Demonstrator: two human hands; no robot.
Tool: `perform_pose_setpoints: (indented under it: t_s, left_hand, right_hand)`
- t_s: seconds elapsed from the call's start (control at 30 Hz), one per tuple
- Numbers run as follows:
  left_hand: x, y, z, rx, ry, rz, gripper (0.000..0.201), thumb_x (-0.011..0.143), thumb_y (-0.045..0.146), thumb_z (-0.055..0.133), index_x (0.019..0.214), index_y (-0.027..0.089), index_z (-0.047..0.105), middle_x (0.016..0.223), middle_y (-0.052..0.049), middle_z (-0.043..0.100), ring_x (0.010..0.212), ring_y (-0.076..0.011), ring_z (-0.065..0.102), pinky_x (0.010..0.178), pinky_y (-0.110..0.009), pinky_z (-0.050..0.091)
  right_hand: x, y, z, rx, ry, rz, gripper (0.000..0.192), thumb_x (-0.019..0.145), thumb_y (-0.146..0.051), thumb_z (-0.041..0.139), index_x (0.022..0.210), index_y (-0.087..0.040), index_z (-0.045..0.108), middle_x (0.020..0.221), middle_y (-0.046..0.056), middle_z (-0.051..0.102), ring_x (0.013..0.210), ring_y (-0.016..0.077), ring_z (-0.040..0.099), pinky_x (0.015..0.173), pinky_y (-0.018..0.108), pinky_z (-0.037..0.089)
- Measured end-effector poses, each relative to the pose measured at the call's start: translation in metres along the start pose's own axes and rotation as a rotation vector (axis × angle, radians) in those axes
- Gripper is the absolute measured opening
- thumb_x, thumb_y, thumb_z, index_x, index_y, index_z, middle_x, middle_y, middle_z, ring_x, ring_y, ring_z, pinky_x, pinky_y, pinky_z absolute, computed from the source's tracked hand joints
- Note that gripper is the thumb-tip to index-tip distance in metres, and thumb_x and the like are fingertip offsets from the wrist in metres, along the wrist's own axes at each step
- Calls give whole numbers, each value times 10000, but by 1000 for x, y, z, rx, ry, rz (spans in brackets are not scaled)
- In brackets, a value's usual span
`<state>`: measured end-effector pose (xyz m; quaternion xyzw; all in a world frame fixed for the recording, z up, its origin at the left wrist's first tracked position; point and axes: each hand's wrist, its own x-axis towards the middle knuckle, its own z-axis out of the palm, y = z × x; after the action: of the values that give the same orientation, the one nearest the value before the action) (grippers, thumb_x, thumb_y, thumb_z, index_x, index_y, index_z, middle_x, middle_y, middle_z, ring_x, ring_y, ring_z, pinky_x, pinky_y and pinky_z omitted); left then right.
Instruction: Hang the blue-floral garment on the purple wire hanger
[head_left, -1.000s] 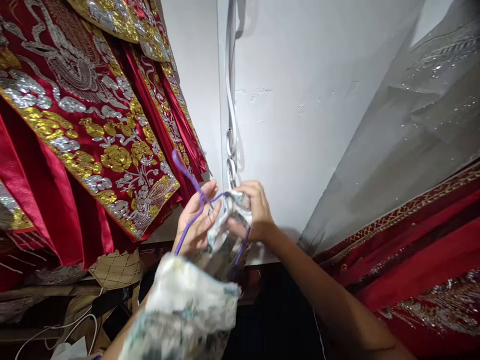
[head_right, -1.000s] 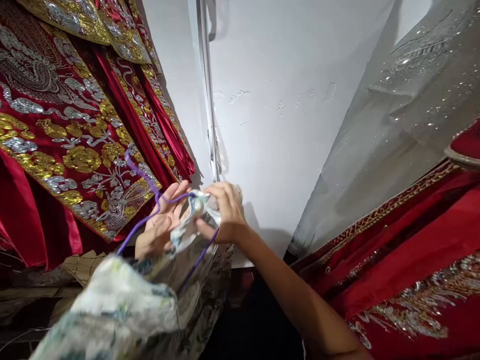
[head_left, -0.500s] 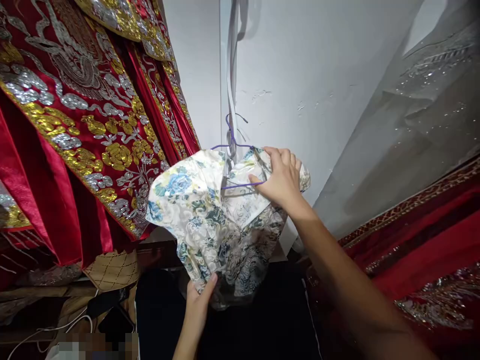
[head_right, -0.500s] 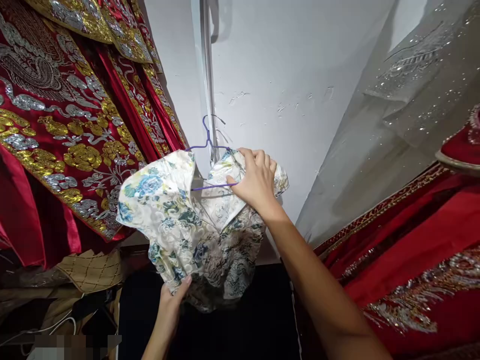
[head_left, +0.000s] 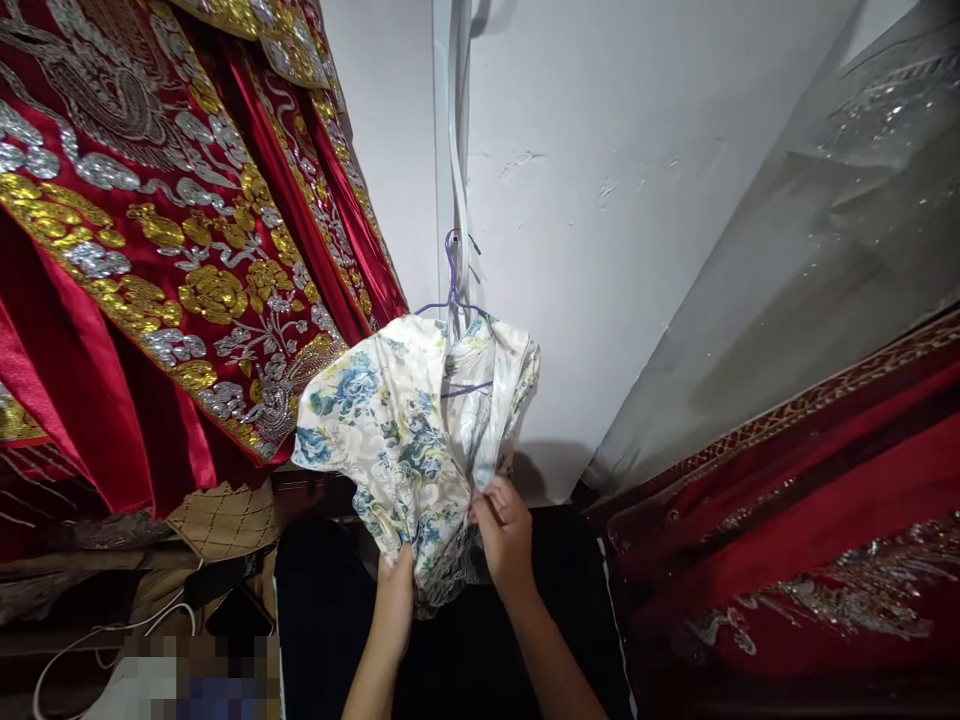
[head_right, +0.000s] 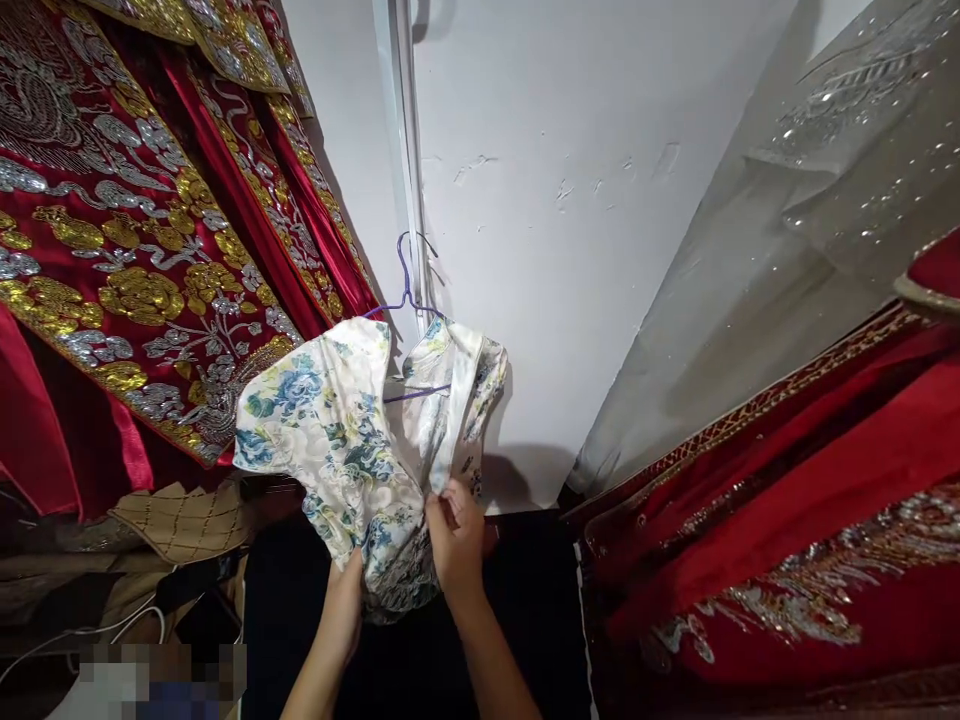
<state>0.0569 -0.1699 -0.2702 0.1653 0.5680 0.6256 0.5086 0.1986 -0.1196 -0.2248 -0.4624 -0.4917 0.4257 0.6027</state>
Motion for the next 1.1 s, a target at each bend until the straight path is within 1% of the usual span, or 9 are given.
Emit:
perform_pose_setpoints:
  t_s: [0.13,0.47,0.57,0.63,0.77,0.8,0.87,0.97,1.1]
  left_hand:
    - [-5,5,1,-75,-66,-14,698,886,397,636,1515,183,423,1463,-164,568,1360,-343,540,1155,-497,407]
    - [-8,14,0,-97,-102,-31,627,858,361,676,1442,193,524,1361,-135,655,1333,-303,574,1171,-450,397]
    - [4,15,-8,-66,-10,-5,529,835,345,702,1332,190,612,1253,-127,708,1282,-307,612,1134,-441,436]
    - [13,16,-13,-45,109,95,473,821,342,714,1264,196,636,1196,-107,721,1252,-305,625,1104,-429,456]
    - [13,17,-13,101,322,577,544,762,319,782,1261,241,581,1243,-65,633,1219,-261,588,1095,-391,436]
    - [8,18,-9,174,307,683,523,761,305,786,1241,245,587,1248,-65,610,1213,-254,573,1099,-386,422]
    - [-1,18,3,340,121,793,391,793,262,754,1165,233,634,1223,-78,597,1199,-256,560,1098,-381,405]
    - [-10,16,24,462,-212,776,256,870,204,643,1124,221,666,1190,-95,615,1159,-253,579,1043,-359,426]
    - [-8,14,40,441,-288,739,91,924,201,559,943,201,648,921,-49,616,883,-200,600,810,-281,460]
  right_hand:
    - [-7,-4,2,26,-266,67,260,902,-444,652,947,-193,602,814,27,606,723,170,565,661,279,456]
    - [-7,-6,-4,8,-387,175,475,927,-599,557,683,-194,513,609,-13,500,585,133,478,568,260,398]
    - [-8,-10,-6,104,-355,272,461,904,-603,579,703,-189,580,575,-5,528,521,132,466,505,262,342]
    - [-8,-13,-8,153,-323,333,427,898,-568,591,694,-193,583,555,-8,521,498,130,452,489,264,311]
    - [-9,-14,-10,139,-310,362,350,887,-459,608,662,-191,593,559,-6,530,506,123,436,495,264,282]
    - [-10,-14,-9,129,-323,357,339,887,-441,606,661,-189,602,556,-3,538,505,121,434,496,264,277]
    - [-12,-15,-5,127,-355,345,333,891,-420,599,658,-184,614,540,-4,540,499,117,432,502,262,281]
    - [-16,-20,2,130,-429,335,337,894,-406,589,644,-183,616,494,-12,517,478,115,429,506,258,301]
    - [-16,-29,3,55,-499,370,350,902,-381,547,619,-189,621,421,-11,503,405,112,391,470,260,274]
